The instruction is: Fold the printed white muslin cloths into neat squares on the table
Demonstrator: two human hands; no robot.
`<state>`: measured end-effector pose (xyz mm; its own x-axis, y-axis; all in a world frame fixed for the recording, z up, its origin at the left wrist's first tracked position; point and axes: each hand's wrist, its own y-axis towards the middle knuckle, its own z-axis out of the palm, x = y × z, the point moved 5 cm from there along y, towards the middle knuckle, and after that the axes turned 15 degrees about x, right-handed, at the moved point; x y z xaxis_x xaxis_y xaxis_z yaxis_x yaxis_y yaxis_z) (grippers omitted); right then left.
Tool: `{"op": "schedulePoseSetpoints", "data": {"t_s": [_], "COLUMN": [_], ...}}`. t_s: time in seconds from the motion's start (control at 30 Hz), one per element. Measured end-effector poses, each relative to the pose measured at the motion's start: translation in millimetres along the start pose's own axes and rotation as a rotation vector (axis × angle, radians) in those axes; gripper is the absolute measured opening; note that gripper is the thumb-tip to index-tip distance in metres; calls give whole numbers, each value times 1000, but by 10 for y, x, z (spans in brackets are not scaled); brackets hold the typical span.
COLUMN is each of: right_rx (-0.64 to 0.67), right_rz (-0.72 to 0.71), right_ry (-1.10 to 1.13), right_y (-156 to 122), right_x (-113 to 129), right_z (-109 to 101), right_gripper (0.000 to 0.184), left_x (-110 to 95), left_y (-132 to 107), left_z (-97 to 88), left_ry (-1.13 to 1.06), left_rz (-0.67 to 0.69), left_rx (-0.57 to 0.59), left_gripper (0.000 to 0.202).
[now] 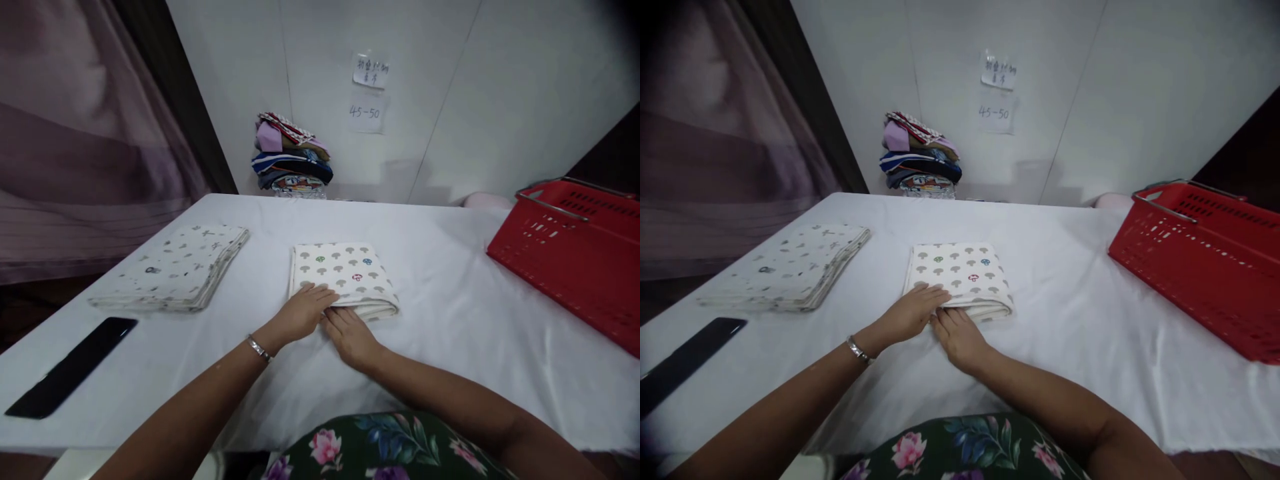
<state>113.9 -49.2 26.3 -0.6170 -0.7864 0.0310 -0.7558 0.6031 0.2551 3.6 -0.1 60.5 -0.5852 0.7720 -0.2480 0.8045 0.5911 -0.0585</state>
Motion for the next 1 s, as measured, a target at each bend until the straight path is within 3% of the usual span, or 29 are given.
{"op": "schedulePoseSetpoints", "data": {"t_s": [0.2, 0.5, 0.73, 0.87, 1.0], "right_rx": [66, 66, -46, 51, 93], "right_rz": [30, 21, 73, 218, 201], "right_ry": [23, 52, 96, 28, 56], "right_y": [-14, -279, -648, -807, -913], "right_x": [26, -83, -407, -643, -712], "right_z": [-61, -188, -459, -388, -318], "right_gripper": [32, 38, 42, 47, 50], "left_x": [-13, -63, -76, -11, 89], "left_y": [-55, -127, -150, -197, -318], "left_z": [162, 141, 125, 147, 173], "left_ry": [110, 232, 232, 241, 248], "left_rz": [7, -43, -75, -102, -131], "left_rx": [-37, -92, -80, -78, -68], "left_gripper": [54, 49, 55, 57, 53]}}
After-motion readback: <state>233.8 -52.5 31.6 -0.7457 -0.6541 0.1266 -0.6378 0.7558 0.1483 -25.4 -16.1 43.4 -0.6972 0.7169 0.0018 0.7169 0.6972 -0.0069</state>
